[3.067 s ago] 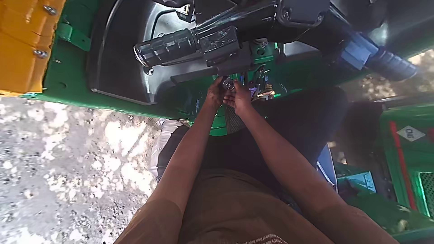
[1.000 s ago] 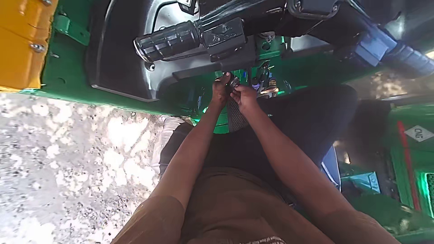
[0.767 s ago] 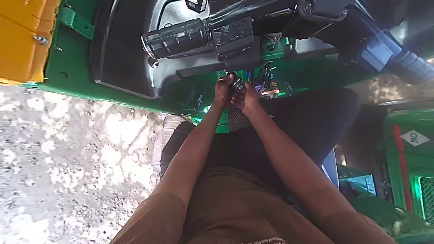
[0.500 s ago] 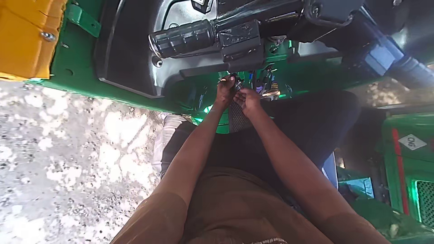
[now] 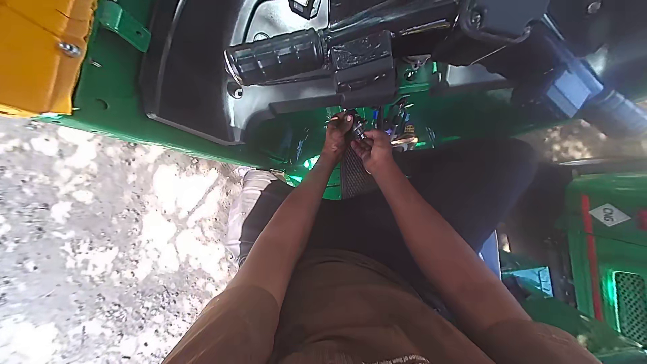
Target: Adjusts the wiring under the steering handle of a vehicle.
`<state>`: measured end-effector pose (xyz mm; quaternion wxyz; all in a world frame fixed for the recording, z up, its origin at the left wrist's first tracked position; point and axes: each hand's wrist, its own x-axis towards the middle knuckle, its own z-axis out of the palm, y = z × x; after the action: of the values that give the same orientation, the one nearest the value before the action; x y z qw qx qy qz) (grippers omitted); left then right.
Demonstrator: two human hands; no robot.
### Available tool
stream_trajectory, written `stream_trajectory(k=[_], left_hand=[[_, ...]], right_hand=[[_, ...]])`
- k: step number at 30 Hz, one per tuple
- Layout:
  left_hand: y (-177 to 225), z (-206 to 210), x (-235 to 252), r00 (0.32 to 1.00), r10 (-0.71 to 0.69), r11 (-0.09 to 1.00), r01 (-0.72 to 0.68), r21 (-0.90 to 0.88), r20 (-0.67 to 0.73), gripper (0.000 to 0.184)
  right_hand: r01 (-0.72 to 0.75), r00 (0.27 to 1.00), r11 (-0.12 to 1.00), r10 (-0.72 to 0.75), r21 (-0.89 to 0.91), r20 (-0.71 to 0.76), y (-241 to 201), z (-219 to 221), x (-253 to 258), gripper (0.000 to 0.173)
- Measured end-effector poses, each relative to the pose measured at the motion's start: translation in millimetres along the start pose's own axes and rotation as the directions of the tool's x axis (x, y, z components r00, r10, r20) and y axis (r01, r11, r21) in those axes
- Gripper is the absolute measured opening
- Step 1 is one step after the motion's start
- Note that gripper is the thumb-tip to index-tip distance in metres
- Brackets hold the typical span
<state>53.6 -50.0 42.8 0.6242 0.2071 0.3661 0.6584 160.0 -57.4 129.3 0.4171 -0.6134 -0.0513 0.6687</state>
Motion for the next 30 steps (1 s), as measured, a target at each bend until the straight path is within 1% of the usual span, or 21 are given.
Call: stream_trajectory(k=[2,4,5,8,10,13,15,17,18,21,23,24,26,28,30], left_hand=[[-1,1,0,1.0,-0.006,1.0,0.006,0.01,-0.007,0.024],[-3,-2,1,1.0,-0.017,1.0,0.017,-0.005,0.009,0.026],[-3,-4,0,1.0,-0.017,1.0,0.017,-0.009,0.01,0.027],[0,-1,-1,1.0,-0.026,1.0,0.026,-0.009,-0.008,0.027],[1,-1,1,0.999,-0.034,0.999,0.033,-0.03,-0.013,0.028],[0,-1,1,0.999,-0.038,0.997,0.037,-0.072,-0.012,0.026],[-1,0,1,0.999,-0.043,0.993,0.043,-0.107,-0.003,0.025],[-1,-2,1,0.998,-0.057,0.99,0.056,-0.128,0.0,0.025],[-2,-2,1,0.998,-0.06,0.99,0.059,-0.128,-0.001,0.025],[-2,-2,2,0.999,-0.054,0.995,0.054,-0.087,0.005,0.023],[-1,-3,1,0.999,-0.05,0.996,0.051,-0.071,0.017,0.024],[-1,-3,1,0.999,-0.047,0.997,0.048,-0.062,0.02,0.023],[-1,-2,1,0.999,-0.038,0.997,0.04,-0.059,0.02,0.021],[0,1,0,0.999,-0.049,0.997,0.05,-0.065,0.003,0.021],[4,3,0,0.998,-0.06,0.995,0.058,-0.086,-0.025,0.023]], right_hand=[[-0.087,0.996,0.995,0.087,-0.039,-0.001,-2,-2,-1,0.041],[-0.165,0.986,0.982,0.166,-0.096,-0.001,1,-2,1,0.047],[-0.167,0.986,0.982,0.168,-0.09,0.008,2,-2,0,0.044],[-0.036,0.999,0.999,0.036,-0.036,-0.007,1,1,-5,0.016],[0.024,0.999,1.0,-0.024,-0.016,-0.041,0,2,-3,0.015],[0.025,0.995,1.0,-0.027,-0.016,-0.094,0,1,-2,0.017],[0.022,0.993,0.999,-0.026,-0.038,-0.116,0,-1,-1,0.014],[0.043,0.995,0.998,-0.046,-0.037,-0.085,1,-2,0,0.017],[0.056,0.997,0.998,-0.057,-0.024,-0.05,1,-2,0,0.021],[0.145,0.986,0.989,-0.141,-0.029,0.091,7,-1,9,0.024],[0.206,0.969,0.974,-0.189,-0.093,0.161,12,-2,14,0.036],[0.233,0.963,0.965,-0.213,-0.117,0.163,15,-3,17,0.04],[0.252,0.961,0.957,-0.23,-0.145,0.152,16,-4,18,0.04],[0.246,0.965,0.955,-0.225,-0.167,0.137,13,-4,14,0.039],[0.225,0.973,0.952,-0.208,-0.206,0.1,9,-5,8,0.043]])
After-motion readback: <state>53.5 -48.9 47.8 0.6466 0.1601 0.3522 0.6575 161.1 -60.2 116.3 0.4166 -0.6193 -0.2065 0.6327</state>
